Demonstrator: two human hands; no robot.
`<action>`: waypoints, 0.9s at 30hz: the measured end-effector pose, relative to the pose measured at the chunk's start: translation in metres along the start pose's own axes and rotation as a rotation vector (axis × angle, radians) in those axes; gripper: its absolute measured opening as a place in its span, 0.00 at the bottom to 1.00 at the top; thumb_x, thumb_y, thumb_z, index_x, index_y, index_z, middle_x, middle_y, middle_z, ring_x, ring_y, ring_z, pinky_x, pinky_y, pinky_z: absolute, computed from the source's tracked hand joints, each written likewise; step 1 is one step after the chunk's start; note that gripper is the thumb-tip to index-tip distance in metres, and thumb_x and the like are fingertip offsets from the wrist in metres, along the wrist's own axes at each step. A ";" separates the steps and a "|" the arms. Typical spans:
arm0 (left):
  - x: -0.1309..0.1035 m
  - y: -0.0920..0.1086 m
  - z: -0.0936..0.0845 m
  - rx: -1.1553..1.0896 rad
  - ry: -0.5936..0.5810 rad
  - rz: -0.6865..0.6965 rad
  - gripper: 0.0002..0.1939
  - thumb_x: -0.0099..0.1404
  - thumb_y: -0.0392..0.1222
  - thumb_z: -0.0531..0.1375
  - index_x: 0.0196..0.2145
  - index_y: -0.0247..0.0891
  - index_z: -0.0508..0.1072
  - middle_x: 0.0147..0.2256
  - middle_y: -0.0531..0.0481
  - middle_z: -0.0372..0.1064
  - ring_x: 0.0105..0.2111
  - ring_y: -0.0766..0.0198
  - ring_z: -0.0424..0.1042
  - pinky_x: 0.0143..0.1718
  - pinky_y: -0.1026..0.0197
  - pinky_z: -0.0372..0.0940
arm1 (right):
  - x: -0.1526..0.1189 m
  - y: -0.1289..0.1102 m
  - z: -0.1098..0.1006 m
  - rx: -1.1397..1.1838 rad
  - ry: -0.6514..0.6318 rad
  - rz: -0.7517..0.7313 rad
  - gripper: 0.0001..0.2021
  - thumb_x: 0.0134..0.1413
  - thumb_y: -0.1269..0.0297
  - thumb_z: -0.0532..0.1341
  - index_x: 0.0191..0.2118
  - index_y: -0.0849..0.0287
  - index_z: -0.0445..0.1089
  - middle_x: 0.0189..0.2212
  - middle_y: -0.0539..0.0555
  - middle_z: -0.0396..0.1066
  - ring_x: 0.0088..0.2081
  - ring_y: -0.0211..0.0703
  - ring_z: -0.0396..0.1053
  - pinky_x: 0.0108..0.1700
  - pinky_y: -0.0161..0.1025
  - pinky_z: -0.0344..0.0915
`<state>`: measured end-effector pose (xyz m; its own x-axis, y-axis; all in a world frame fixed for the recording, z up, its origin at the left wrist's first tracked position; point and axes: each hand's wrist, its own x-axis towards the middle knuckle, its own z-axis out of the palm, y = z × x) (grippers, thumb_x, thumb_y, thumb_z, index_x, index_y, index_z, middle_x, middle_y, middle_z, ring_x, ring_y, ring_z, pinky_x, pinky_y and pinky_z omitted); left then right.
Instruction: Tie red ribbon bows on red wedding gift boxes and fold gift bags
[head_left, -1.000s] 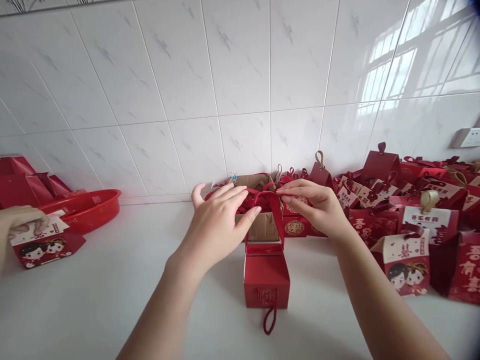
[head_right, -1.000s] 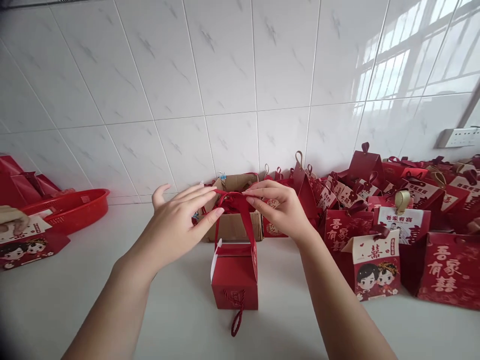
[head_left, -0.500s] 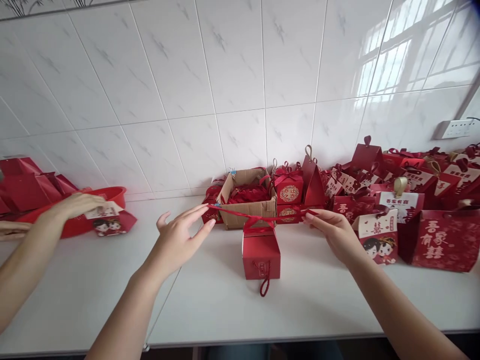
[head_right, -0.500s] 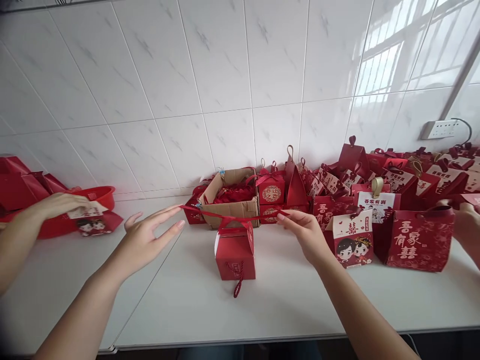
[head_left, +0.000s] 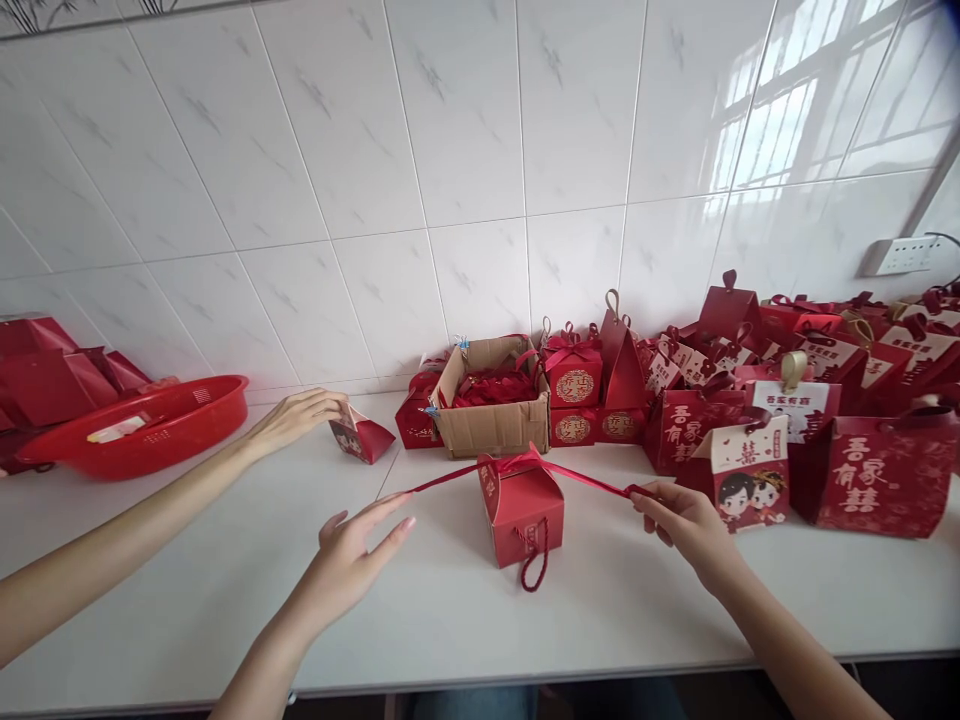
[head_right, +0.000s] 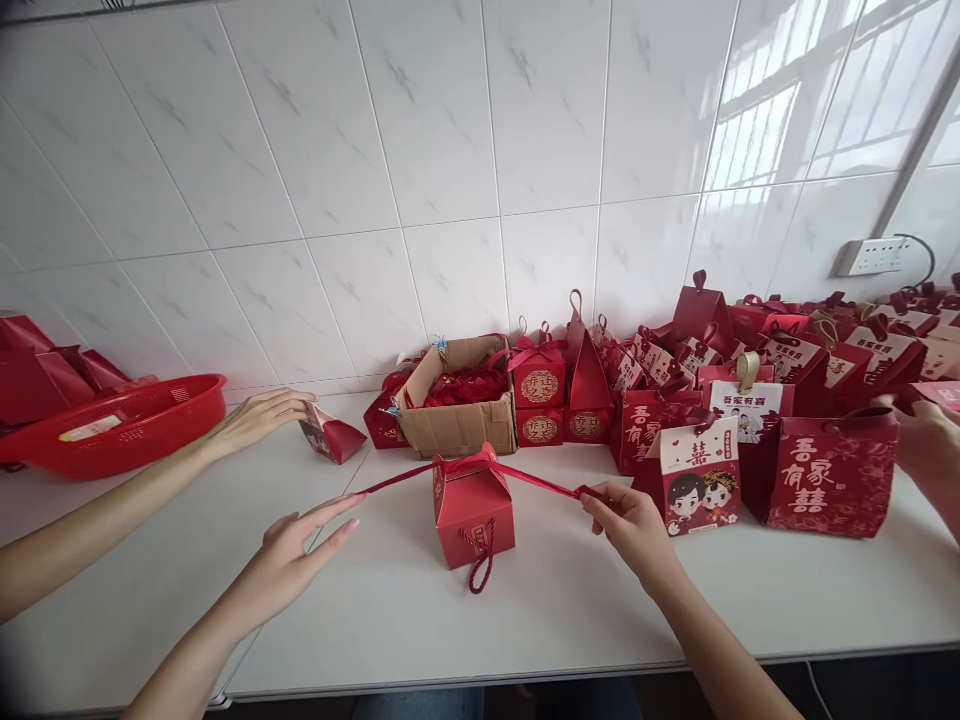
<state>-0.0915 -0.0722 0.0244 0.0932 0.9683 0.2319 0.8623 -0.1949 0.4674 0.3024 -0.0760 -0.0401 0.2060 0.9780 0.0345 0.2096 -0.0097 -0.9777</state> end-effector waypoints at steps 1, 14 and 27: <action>-0.002 -0.001 0.002 -0.008 -0.013 -0.010 0.26 0.63 0.59 0.52 0.52 0.45 0.72 0.54 0.48 0.69 0.56 0.51 0.65 0.58 0.50 0.59 | 0.000 0.001 0.001 -0.005 0.004 0.012 0.16 0.47 0.49 0.61 0.27 0.60 0.69 0.16 0.48 0.62 0.20 0.35 0.52 0.23 0.35 0.49; -0.019 -0.034 0.031 -0.003 -0.143 -0.085 0.27 0.62 0.58 0.53 0.53 0.45 0.71 0.55 0.48 0.67 0.59 0.50 0.62 0.58 0.48 0.59 | -0.005 0.024 -0.011 -0.168 0.035 0.067 0.10 0.40 0.57 0.57 0.18 0.56 0.60 0.12 0.45 0.56 0.18 0.37 0.53 0.23 0.35 0.48; -0.022 -0.036 0.026 0.164 -0.226 -0.080 0.21 0.65 0.53 0.50 0.53 0.49 0.69 0.59 0.46 0.62 0.62 0.49 0.56 0.62 0.35 0.40 | -0.010 0.033 -0.022 -0.254 0.063 0.008 0.13 0.46 0.52 0.57 0.21 0.56 0.63 0.15 0.49 0.62 0.18 0.40 0.59 0.21 0.37 0.55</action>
<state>-0.1120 -0.0826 -0.0204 0.1139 0.9935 -0.0048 0.9385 -0.1060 0.3285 0.3280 -0.0908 -0.0678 0.2657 0.9629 0.0477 0.4393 -0.0769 -0.8951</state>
